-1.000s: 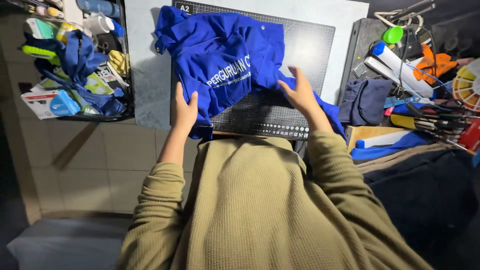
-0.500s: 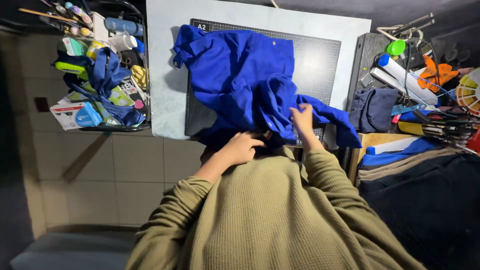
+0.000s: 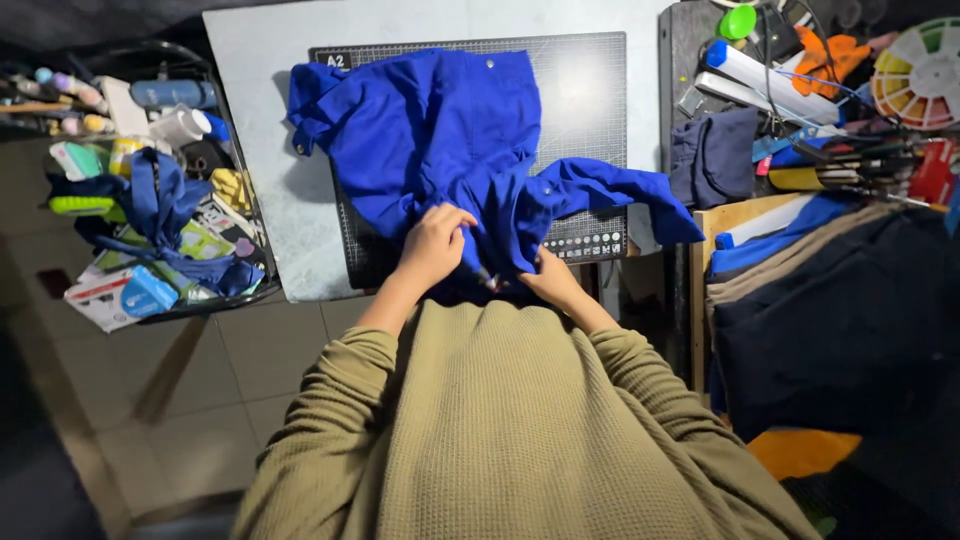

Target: Folding a pair of khaki pants, a pair of blue jeans, and a blue work shirt on a work surface.

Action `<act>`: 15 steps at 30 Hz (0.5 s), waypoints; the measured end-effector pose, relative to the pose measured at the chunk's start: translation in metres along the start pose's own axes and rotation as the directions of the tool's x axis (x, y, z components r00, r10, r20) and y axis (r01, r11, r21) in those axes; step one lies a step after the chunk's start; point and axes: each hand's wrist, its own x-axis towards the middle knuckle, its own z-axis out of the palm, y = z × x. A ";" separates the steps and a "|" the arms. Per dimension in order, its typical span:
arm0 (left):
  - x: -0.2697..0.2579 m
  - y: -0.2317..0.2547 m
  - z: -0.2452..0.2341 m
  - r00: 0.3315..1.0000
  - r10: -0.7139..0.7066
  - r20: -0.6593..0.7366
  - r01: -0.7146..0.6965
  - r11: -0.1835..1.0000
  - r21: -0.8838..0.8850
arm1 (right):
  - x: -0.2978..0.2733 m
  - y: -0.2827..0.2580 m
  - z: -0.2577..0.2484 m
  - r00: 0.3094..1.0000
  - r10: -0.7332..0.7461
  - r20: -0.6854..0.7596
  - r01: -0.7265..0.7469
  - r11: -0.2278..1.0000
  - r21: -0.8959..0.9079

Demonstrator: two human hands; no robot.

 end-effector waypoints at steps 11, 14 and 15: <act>0.011 -0.082 -0.013 0.995 0.075 -0.065 -0.002 0.666 0.746 | -0.018 0.125 -0.099 0.748 0.514 -0.419 -0.241 0.800 0.550; -0.002 -0.084 -0.010 0.985 -0.112 0.131 -0.040 0.594 0.803 | -0.018 0.102 -0.136 0.737 0.520 -0.432 -0.146 0.746 0.649; -0.005 -0.084 -0.009 0.977 -0.156 0.143 -0.020 0.607 0.795 | -0.016 0.090 -0.147 0.766 0.484 -0.422 -0.114 0.749 0.653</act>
